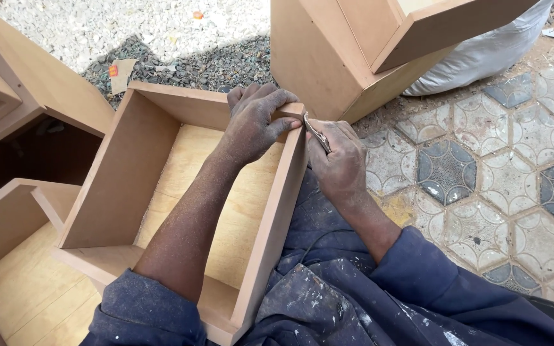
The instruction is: Sanding the edges and surfaces of wooden drawers using sandpaper to smooth the finish.
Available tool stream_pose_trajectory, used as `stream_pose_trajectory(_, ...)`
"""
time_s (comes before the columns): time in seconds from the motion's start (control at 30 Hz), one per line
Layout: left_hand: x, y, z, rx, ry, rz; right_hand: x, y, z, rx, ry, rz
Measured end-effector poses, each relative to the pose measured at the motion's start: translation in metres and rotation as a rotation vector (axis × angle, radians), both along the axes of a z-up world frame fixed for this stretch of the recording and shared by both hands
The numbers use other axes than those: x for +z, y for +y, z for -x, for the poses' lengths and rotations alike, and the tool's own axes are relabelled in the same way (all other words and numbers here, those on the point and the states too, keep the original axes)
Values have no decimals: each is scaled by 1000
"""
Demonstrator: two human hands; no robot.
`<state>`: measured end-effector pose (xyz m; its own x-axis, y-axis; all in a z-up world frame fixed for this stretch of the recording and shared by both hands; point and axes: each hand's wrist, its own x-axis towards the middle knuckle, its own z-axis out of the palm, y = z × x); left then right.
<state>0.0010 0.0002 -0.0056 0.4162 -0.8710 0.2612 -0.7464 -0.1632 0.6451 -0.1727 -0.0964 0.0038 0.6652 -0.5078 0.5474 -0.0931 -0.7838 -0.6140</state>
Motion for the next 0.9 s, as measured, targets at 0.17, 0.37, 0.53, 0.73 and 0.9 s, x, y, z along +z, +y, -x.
stream_pose_trajectory(0.17,2,-1,-1,11,21,18,-43,-8,8,8,25,-43)
stream_pose_trajectory(0.37,-1,0,3,11,28,21,-6,-5,-1,27,3,39)
stream_pose_trajectory(0.53,1,0,1,14,44,43,-34,-10,5,21,-37,18)
stream_pose_trajectory(0.73,-12,-4,0,19,31,48,-14,-3,2,30,37,47)
stream_pose_trajectory(0.9,-2,-2,2,12,36,72,-23,-1,3,16,-30,62)
